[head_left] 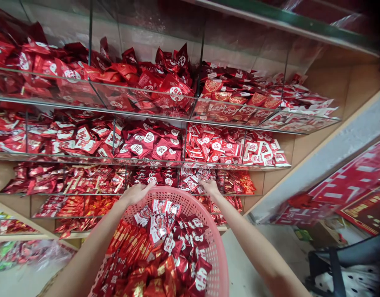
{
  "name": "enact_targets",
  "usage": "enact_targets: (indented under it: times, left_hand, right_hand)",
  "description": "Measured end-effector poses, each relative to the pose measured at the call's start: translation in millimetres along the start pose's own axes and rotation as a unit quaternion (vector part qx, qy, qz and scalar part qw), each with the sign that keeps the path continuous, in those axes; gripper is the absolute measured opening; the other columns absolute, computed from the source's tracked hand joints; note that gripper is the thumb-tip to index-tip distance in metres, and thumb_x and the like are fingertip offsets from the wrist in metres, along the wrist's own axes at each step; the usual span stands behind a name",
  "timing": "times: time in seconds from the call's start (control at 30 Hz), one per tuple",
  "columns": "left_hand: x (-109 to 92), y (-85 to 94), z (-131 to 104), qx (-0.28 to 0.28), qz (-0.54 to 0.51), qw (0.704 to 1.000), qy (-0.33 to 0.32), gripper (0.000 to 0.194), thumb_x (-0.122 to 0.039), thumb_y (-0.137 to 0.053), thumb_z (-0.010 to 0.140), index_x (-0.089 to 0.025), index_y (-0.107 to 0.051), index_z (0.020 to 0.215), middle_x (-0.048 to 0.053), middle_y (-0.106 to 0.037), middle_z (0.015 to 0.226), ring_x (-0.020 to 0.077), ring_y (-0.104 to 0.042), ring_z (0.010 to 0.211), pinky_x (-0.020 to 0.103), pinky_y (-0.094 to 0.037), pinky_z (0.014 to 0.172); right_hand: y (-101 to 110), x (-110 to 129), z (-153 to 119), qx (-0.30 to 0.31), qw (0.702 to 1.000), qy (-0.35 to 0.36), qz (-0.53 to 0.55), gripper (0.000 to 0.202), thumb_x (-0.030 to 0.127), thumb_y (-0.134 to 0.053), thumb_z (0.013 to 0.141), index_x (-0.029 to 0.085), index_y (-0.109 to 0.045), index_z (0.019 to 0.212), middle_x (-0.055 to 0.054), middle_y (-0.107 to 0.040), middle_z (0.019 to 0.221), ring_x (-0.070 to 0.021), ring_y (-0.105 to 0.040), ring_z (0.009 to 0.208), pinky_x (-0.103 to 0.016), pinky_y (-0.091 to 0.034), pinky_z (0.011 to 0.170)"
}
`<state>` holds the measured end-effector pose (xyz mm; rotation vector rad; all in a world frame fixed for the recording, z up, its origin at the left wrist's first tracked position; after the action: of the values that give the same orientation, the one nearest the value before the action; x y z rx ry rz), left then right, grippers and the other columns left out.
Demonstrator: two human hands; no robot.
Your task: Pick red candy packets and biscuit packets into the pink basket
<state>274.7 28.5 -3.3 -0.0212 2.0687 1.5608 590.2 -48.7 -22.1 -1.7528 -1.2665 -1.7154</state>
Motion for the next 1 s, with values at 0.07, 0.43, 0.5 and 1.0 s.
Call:
enact_targets:
  times: [0.07,0.43,0.5,1.0]
  left_hand:
    - [1,-0.1,0,0.002,-0.002,1.0,0.001,0.079,-0.076,-0.015,0.073,-0.022,-0.065,0.102,0.012,-0.064,0.107,0.0322,-0.057,0.1,0.04,-0.04,0.085]
    - [0,-0.6,0,0.005,-0.017,1.0,-0.011,0.077,-0.075,-0.017,0.073,-0.023,-0.066,0.102,0.011,-0.064,0.109,0.0303,-0.057,0.102,0.037,-0.038,0.087]
    - [0,-0.4,-1,0.006,-0.013,1.0,-0.008,0.076,-0.074,-0.017,0.073,-0.023,-0.066,0.101,0.011,-0.065,0.106,0.0301,-0.058,0.099,0.038,-0.039,0.086]
    - [-6,2.9,-6,0.012,-0.027,1.0,-0.003,0.083,-0.078,-0.014,0.071,-0.022,-0.065,0.104,0.011,-0.066,0.103,0.0306,-0.058,0.098,0.037,-0.04,0.083]
  right_hand:
    - [-3,2,1,0.009,0.999,-0.019,0.029,0.026,0.032,-0.061,0.071,0.015,-0.05,0.055,0.004,-0.046,0.038,-0.0034,-0.029,0.028,-0.017,-0.018,0.028]
    - [-5,20,-8,0.045,0.988,-0.034,0.142,0.027,0.022,-0.068,0.062,0.015,-0.045,0.051,0.006,-0.045,0.038,-0.0007,-0.026,0.027,-0.015,-0.012,0.026]
    - [-2,26,-15,0.056,0.986,-0.028,0.157,0.025,0.023,-0.068,0.063,0.015,-0.047,0.053,0.007,-0.044,0.039,-0.0004,-0.025,0.028,-0.015,-0.011,0.026]
    - [-48,36,-152,0.284,0.916,-0.138,0.247,0.026,0.028,-0.074,0.059,0.014,-0.053,0.062,0.006,-0.052,0.045,-0.0005,-0.033,0.032,-0.015,-0.011,0.031]
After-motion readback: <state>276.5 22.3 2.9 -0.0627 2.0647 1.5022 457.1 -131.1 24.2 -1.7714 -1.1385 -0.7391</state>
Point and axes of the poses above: each hand's wrist, its own z-axis towards the middle knuckle, its own y-axis out of the back of the hand, x = y × z, the point moved 1 cm from there along z, towards the middle knuckle
